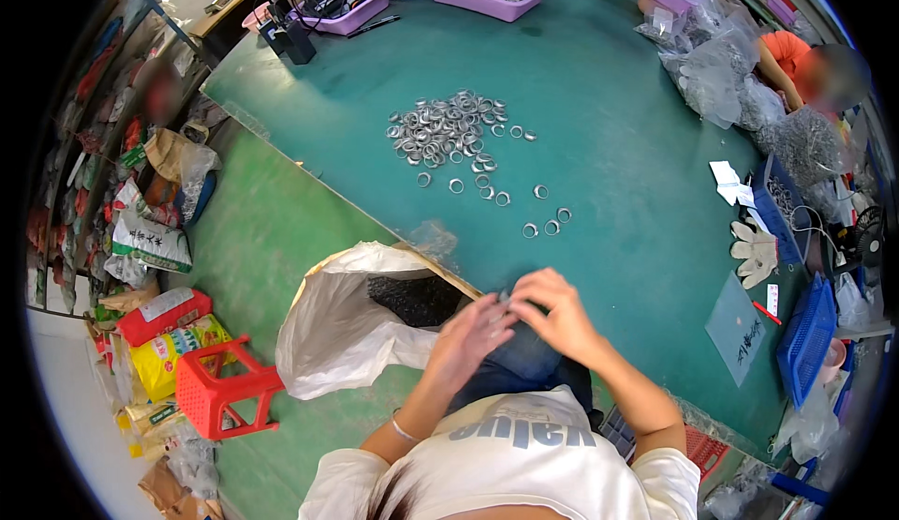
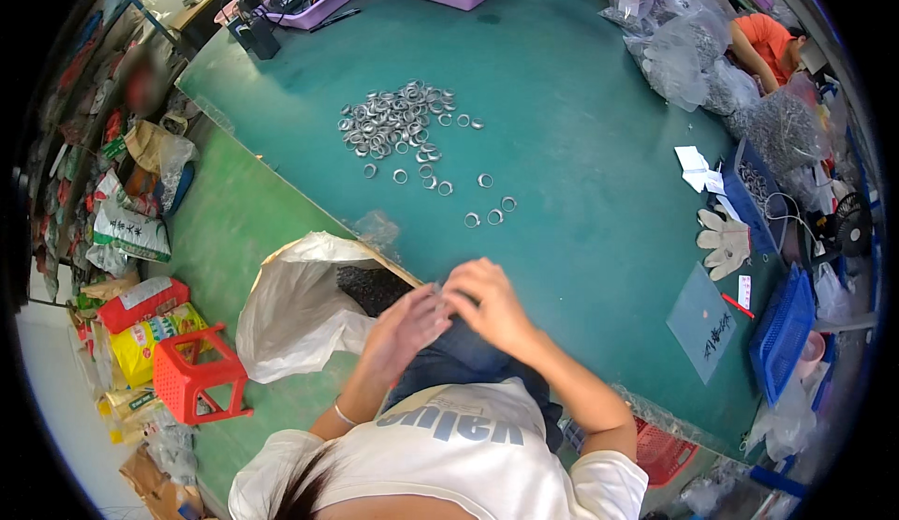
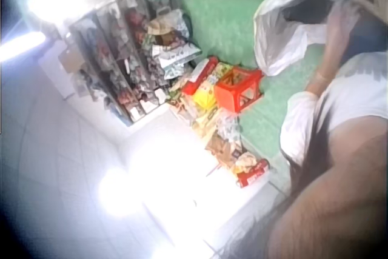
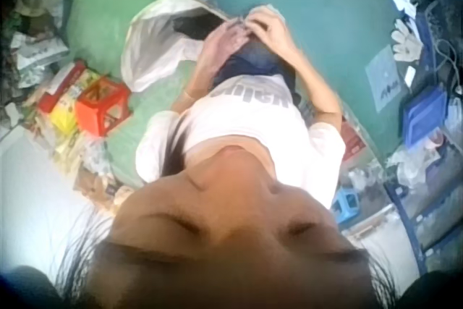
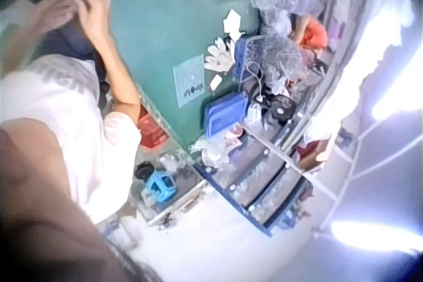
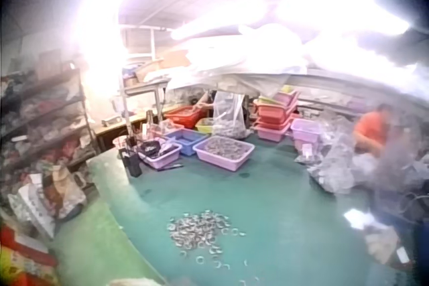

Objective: The person picks up small metal crescent-shaped parts from a bag, sorts through them on a green work surface, and later writes on a small slip of paper using a red pen.

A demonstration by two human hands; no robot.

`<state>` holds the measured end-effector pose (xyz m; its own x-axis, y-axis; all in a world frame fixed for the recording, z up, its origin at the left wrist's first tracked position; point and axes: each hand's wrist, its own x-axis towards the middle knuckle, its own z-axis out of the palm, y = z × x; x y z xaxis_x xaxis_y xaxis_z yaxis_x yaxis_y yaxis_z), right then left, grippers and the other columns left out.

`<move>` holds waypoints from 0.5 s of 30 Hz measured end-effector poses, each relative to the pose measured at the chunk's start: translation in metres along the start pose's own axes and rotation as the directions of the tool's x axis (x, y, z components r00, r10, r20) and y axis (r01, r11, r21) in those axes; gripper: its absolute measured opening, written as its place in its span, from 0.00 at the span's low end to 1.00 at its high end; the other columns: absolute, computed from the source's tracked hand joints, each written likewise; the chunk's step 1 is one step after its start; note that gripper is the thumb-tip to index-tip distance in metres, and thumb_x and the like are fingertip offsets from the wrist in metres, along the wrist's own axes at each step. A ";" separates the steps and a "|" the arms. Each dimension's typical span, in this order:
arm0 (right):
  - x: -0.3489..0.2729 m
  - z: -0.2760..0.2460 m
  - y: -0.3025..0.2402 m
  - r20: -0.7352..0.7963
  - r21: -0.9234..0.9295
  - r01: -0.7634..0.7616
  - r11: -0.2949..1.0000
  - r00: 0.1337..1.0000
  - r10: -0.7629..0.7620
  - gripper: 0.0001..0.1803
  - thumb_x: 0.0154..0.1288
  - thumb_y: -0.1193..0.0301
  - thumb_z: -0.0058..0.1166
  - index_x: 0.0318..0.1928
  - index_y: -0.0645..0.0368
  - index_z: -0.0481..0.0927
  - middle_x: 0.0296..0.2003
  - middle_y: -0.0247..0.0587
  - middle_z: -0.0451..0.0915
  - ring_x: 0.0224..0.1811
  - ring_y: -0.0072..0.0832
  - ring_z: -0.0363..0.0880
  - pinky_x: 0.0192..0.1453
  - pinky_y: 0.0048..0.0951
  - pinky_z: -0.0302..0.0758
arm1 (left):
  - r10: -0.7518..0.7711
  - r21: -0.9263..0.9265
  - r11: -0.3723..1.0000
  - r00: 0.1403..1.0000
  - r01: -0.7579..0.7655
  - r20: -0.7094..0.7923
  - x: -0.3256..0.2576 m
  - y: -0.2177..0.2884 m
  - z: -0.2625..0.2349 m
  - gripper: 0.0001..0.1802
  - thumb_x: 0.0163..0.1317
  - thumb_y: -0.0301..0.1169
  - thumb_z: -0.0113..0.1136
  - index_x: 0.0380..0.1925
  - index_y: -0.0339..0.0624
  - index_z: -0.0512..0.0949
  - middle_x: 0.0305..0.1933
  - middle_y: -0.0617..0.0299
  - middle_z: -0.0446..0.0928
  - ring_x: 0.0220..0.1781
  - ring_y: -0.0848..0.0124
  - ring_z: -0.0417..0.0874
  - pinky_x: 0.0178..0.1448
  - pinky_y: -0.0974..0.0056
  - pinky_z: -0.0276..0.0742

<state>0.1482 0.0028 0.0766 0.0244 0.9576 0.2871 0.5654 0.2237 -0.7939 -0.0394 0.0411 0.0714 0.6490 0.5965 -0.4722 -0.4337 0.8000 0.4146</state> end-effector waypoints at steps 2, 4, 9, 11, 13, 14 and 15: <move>0.003 -0.002 -0.013 0.092 -0.046 0.073 0.996 0.993 -0.069 0.04 0.53 0.77 0.60 0.31 0.60 0.80 0.35 0.41 0.80 0.41 0.39 0.75 0.46 0.36 0.71 | -0.029 -0.068 0.997 0.996 0.034 0.085 0.018 -0.022 -0.023 0.20 0.68 0.27 0.51 0.58 0.29 0.69 0.52 0.52 0.77 0.51 0.66 0.78 0.56 0.64 0.74; 0.011 -0.006 0.004 -0.090 0.043 -0.022 0.999 0.996 0.025 0.04 0.54 0.76 0.59 0.32 0.60 0.80 0.35 0.41 0.79 0.43 0.40 0.74 0.50 0.39 0.69 | -0.060 -0.127 0.988 0.983 0.083 0.175 0.025 -0.031 -0.027 0.19 0.68 0.27 0.52 0.56 0.28 0.70 0.47 0.53 0.79 0.46 0.68 0.79 0.52 0.65 0.76; 0.046 -0.020 0.060 -0.329 -0.531 -0.214 0.820 0.944 0.034 0.10 0.56 0.75 0.59 0.40 0.62 0.79 0.46 0.47 0.73 0.48 0.43 0.69 0.49 0.40 0.67 | -0.125 -0.034 0.991 0.984 0.130 0.128 0.019 -0.028 -0.012 0.20 0.66 0.25 0.53 0.57 0.29 0.70 0.44 0.54 0.79 0.42 0.71 0.79 0.48 0.67 0.77; 0.046 -0.019 0.070 -0.291 -0.556 -0.200 0.807 0.956 0.036 0.10 0.56 0.75 0.59 0.40 0.62 0.79 0.45 0.47 0.73 0.47 0.43 0.69 0.49 0.41 0.66 | -0.123 -0.017 0.992 0.986 0.125 0.115 0.017 -0.027 -0.009 0.20 0.66 0.25 0.52 0.57 0.28 0.70 0.45 0.54 0.79 0.43 0.71 0.79 0.49 0.67 0.77; 0.047 -0.019 0.064 -0.313 -0.603 -0.209 0.770 0.950 0.013 0.08 0.55 0.76 0.59 0.38 0.62 0.79 0.43 0.46 0.73 0.46 0.44 0.69 0.48 0.41 0.66 | -0.115 -0.012 0.993 0.989 0.117 0.092 0.014 -0.027 -0.009 0.20 0.66 0.24 0.52 0.57 0.28 0.70 0.46 0.54 0.79 0.43 0.71 0.79 0.50 0.67 0.77; 0.044 -0.018 0.058 -0.310 -0.600 -0.208 0.773 0.951 0.014 0.08 0.55 0.76 0.59 0.38 0.62 0.79 0.43 0.46 0.73 0.46 0.44 0.69 0.48 0.41 0.66 | -0.108 -0.002 0.994 0.992 0.109 0.064 0.013 -0.026 -0.007 0.19 0.66 0.25 0.52 0.56 0.28 0.70 0.47 0.53 0.78 0.44 0.71 0.79 0.51 0.66 0.77; 0.038 -0.016 0.044 -0.295 -0.459 -0.188 0.868 0.954 0.051 0.07 0.55 0.76 0.59 0.36 0.62 0.78 0.42 0.46 0.73 0.46 0.43 0.69 0.50 0.40 0.66 | -0.100 0.005 0.995 0.994 0.100 0.039 0.013 -0.025 -0.005 0.19 0.67 0.26 0.52 0.56 0.28 0.71 0.48 0.53 0.78 0.44 0.71 0.79 0.52 0.66 0.76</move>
<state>0.1873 0.0466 0.0613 0.2951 0.8714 0.3920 0.8649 -0.0692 -0.4971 -0.0228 0.0291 0.0508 0.7129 0.5103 -0.4810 -0.3634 0.8554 0.3691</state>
